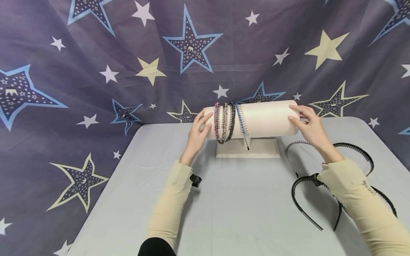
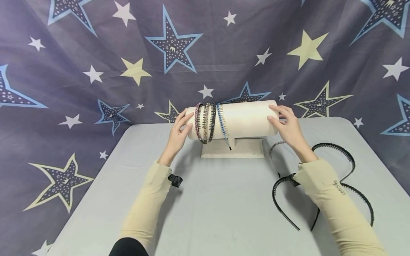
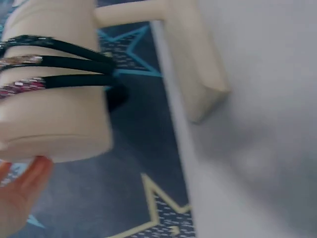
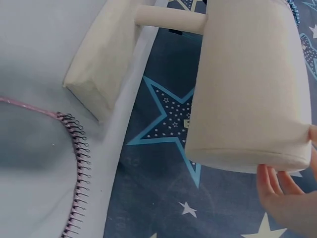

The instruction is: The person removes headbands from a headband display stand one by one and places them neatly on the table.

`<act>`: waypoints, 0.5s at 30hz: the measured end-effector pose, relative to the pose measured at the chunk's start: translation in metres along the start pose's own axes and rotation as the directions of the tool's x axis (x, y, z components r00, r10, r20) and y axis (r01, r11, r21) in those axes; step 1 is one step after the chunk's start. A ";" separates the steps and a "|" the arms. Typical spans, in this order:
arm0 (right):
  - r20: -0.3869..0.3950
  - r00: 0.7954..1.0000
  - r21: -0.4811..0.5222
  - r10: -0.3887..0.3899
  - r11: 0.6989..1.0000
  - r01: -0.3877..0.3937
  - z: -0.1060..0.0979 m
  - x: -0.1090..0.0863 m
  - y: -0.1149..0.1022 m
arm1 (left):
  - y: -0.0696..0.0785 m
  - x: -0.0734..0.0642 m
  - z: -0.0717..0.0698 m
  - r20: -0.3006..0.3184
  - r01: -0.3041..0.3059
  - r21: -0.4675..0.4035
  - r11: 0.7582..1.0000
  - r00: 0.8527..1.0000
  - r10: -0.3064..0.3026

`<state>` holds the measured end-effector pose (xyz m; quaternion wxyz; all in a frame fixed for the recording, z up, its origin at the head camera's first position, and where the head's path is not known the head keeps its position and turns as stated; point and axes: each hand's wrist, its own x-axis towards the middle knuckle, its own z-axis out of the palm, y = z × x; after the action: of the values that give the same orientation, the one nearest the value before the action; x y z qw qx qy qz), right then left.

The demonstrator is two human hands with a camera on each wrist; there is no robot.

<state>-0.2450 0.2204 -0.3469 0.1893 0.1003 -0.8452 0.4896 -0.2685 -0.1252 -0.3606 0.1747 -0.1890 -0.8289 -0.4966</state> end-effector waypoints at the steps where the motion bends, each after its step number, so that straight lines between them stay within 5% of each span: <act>1: -0.004 1.000 0.010 0.001 1.000 -0.001 0.000 0.000 0.001 | 0.003 0.000 0.001 -0.015 -0.002 0.039 0.999 1.000 0.003; 4: -0.010 1.000 0.033 0.010 0.999 -0.009 0.001 -0.001 0.004 | 0.016 -0.003 0.003 -0.094 -0.028 0.191 0.981 0.995 0.046; 8: -0.003 1.000 0.050 0.013 0.999 -0.013 0.002 0.000 0.006 | 0.032 -0.010 0.007 -0.220 -0.080 0.336 0.939 0.962 0.161; 12: -0.003 1.000 0.058 0.017 0.998 -0.017 0.002 -0.002 -0.001 | 0.039 -0.018 0.014 -0.297 -0.128 0.347 0.929 0.925 0.238; 15: -0.010 1.000 0.067 0.015 0.998 -0.014 0.001 -0.006 -0.014 | 0.042 -0.023 0.017 -0.313 -0.149 0.315 0.937 0.916 0.251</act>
<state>-0.2348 0.2125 -0.3387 0.1867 0.0979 -0.8280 0.5197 -0.2296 -0.0950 -0.3472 0.3943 -0.1556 -0.8234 -0.3772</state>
